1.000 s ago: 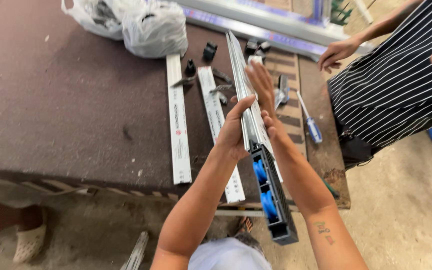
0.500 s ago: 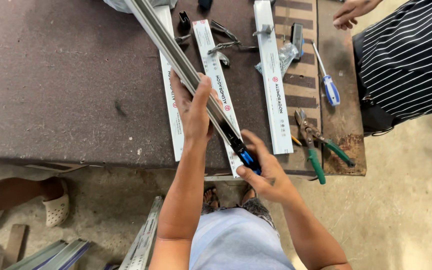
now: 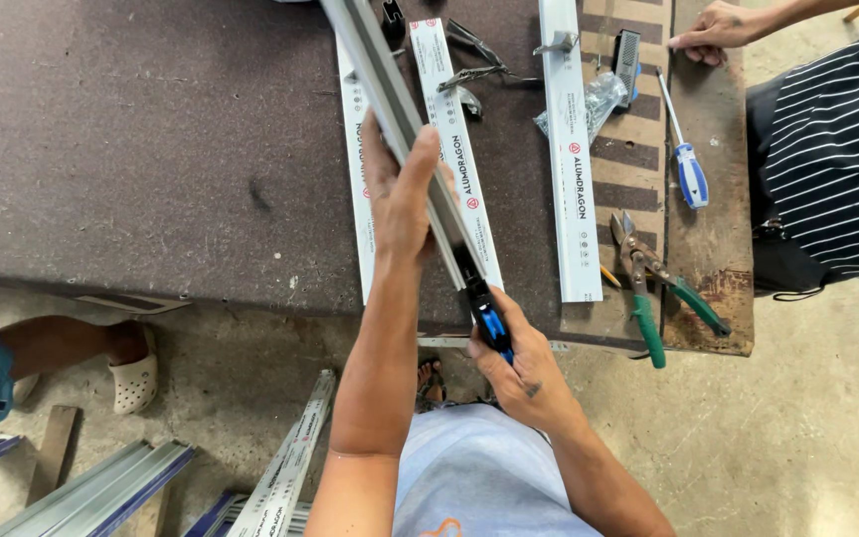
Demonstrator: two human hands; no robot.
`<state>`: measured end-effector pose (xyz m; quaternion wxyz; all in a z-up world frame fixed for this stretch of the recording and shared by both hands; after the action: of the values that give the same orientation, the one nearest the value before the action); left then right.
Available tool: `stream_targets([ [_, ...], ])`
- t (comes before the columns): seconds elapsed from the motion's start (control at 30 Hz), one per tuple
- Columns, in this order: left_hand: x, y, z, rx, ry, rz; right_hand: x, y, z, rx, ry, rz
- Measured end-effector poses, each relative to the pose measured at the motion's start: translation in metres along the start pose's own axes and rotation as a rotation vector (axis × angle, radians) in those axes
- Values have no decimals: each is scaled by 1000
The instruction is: The person uses tin snips to cut the ends of several aluminum profiles. They then insert a black plastic roller assembly into the cut profile and place the finished piece on the workbench.
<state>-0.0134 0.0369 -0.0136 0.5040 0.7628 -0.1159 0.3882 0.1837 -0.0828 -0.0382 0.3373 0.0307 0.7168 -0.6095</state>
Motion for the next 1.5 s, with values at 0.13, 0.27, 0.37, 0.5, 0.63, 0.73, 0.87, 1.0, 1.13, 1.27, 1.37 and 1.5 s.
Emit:
stream_targets([
  [0.13,4,-31,-6,8,-15,-164,5,22,2,68,56,-74],
  [0.27,23,11,-46,145,16,-341,3,37,39,-98,96,41],
  [0.37,-3,92,-119,278,114,-6,-9,60,49,-180,225,-95],
  [0.5,-33,70,-90,269,-14,38,-10,101,47,-370,198,-161],
  [0.63,-35,88,-45,333,-138,-37,-7,98,24,-464,158,-295],
  [0.73,-25,81,-26,227,-50,40,-4,93,19,-507,156,-287],
  [0.87,-21,73,-11,171,134,110,-3,86,13,-269,73,-757],
  [1.0,-22,53,-5,72,308,246,-37,63,6,-270,296,-701],
  [1.13,-16,37,2,-22,428,457,-58,39,7,-209,453,-471],
  [1.27,-7,20,12,-72,428,595,-64,25,2,-418,561,-588],
  [1.37,0,10,18,-80,385,671,-60,23,-6,-555,475,-953],
  [1.5,14,5,27,-63,362,680,-40,27,-17,-502,310,-1417],
])
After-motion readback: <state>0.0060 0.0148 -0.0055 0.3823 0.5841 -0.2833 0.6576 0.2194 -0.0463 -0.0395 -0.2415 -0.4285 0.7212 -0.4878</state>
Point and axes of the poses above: each hand's wrist, its own z-axis away from the middle knuckle, its own x-axis out of the palm, y = z × x, the point moved 2 cm from there along -z, towards the middle knuckle, and after that the axes turned 15 degrees about z, right-handed, at the moved point
